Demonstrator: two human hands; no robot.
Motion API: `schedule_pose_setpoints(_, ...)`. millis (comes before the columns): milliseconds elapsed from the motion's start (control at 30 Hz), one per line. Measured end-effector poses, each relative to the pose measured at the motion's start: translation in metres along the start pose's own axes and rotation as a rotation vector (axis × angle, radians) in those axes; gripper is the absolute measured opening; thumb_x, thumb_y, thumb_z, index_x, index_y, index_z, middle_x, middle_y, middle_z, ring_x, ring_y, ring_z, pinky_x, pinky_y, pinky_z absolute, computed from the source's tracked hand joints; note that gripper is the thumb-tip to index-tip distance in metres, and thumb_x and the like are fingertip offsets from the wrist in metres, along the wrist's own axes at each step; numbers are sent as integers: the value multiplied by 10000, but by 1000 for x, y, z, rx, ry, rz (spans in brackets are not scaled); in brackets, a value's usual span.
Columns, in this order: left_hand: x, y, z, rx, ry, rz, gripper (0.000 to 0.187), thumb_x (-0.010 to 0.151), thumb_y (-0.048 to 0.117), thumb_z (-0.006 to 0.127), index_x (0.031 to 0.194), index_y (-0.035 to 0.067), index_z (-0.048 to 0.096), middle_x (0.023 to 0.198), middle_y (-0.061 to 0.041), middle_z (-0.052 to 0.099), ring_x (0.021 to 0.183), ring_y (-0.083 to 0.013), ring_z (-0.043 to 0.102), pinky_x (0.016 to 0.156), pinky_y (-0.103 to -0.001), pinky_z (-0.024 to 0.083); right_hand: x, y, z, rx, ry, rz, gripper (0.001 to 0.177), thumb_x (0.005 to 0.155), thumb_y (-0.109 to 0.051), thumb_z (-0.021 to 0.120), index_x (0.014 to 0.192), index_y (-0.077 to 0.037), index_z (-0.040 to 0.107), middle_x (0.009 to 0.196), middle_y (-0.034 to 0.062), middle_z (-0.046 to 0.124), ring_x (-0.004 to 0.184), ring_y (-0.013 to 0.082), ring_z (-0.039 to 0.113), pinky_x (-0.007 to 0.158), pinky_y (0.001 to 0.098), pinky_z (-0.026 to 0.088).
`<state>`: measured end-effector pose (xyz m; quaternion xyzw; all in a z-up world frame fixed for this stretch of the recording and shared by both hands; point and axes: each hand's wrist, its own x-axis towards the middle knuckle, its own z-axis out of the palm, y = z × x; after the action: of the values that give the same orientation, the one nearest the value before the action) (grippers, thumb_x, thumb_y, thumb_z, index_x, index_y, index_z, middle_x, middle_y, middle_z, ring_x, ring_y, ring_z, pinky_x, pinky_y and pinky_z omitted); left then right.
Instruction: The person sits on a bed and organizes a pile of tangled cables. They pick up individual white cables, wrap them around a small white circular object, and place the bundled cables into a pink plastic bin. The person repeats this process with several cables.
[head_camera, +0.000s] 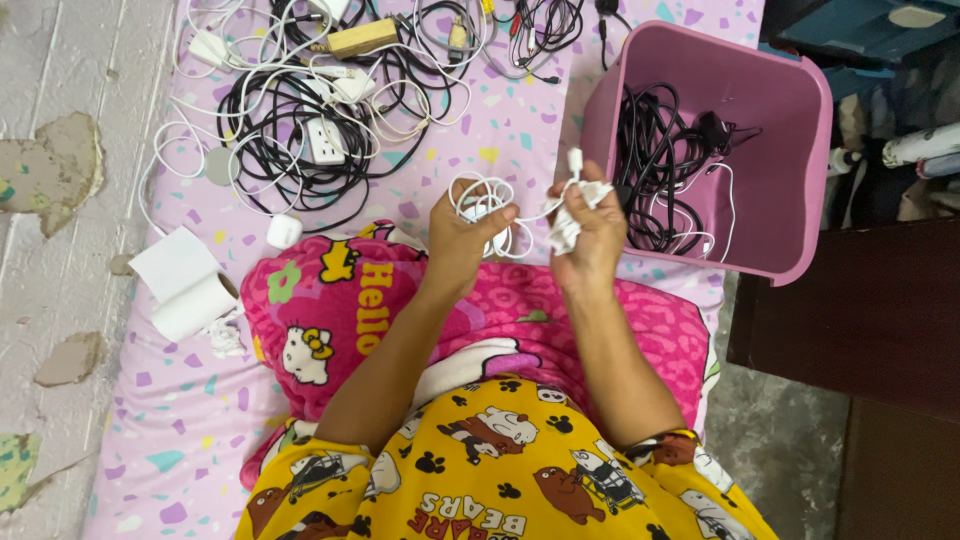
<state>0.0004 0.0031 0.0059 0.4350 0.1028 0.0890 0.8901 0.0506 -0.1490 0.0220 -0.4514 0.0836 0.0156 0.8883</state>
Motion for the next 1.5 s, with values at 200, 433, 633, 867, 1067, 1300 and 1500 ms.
schedule_pose_setpoints(200, -1, -6, 7, -18, 25, -21, 269, 838, -35, 798, 1009, 46, 608, 919, -34, 672, 797, -113, 669, 714, -261, 564, -3, -6, 3, 38, -51, 50, 330, 965, -18, 665, 1291, 10, 620, 916, 117, 710, 809, 226, 708, 703, 377, 613)
schedule_pose_setpoints(433, 6, -4, 22, -145, 130, -15, 259, 864, -71, 761, 1039, 24, 596, 925, -77, 684, 789, -151, 702, 711, -281, 580, -18, -5, 11, -190, -80, -25, 237, 974, 26, 669, 1211, 38, 667, 923, 114, 746, 786, 160, 698, 717, 284, 574)
schedule_pose_setpoints(633, 5, -5, 24, -161, 118, -25, 269, 861, -68, 756, 1060, 26, 601, 952, -74, 694, 818, -147, 705, 741, -281, 592, -19, -3, 4, -250, -153, 16, 151, 978, 37, 674, 1125, 50, 704, 929, 73, 735, 795, 109, 665, 738, 242, 543)
schedule_pose_setpoints(867, 4, -8, 20, -171, 125, -5, 282, 866, -61, 769, 1079, 34, 609, 975, -62, 694, 851, -132, 687, 762, -267, 575, -16, 7, 1, -295, -171, 15, 136, 978, 30, 681, 1110, 42, 711, 878, 52, 710, 748, 99, 636, 705, 238, 531)
schedule_pose_setpoints(1067, 6, -14, 13, -140, 159, -17, 296, 844, -61, 778, 1069, 39, 613, 978, -53, 692, 849, -119, 680, 746, -262, 570, -14, 11, -1, -307, -203, 117, 118, 974, 19, 688, 1083, 44, 723, 870, 58, 717, 721, 114, 632, 678, 251, 529)
schedule_pose_setpoints(1300, 20, -15, 3, -93, 137, 72, 302, 859, -78, 811, 1075, 12, 620, 983, -54, 661, 858, -130, 658, 749, -269, 562, -9, 9, 12, -306, -246, 118, 145, 981, -19, 716, 1118, 29, 713, 938, 56, 731, 785, 108, 661, 733, 245, 559)
schedule_pose_setpoints(1500, 35, -10, 4, -178, 175, 49, 328, 820, -74, 793, 1079, 15, 613, 967, -78, 688, 805, -168, 717, 732, -288, 607, 6, 3, 12, -170, -238, 252, 263, 1006, -126, 683, 1243, -13, 682, 922, 49, 731, 716, 100, 668, 599, 234, 546)
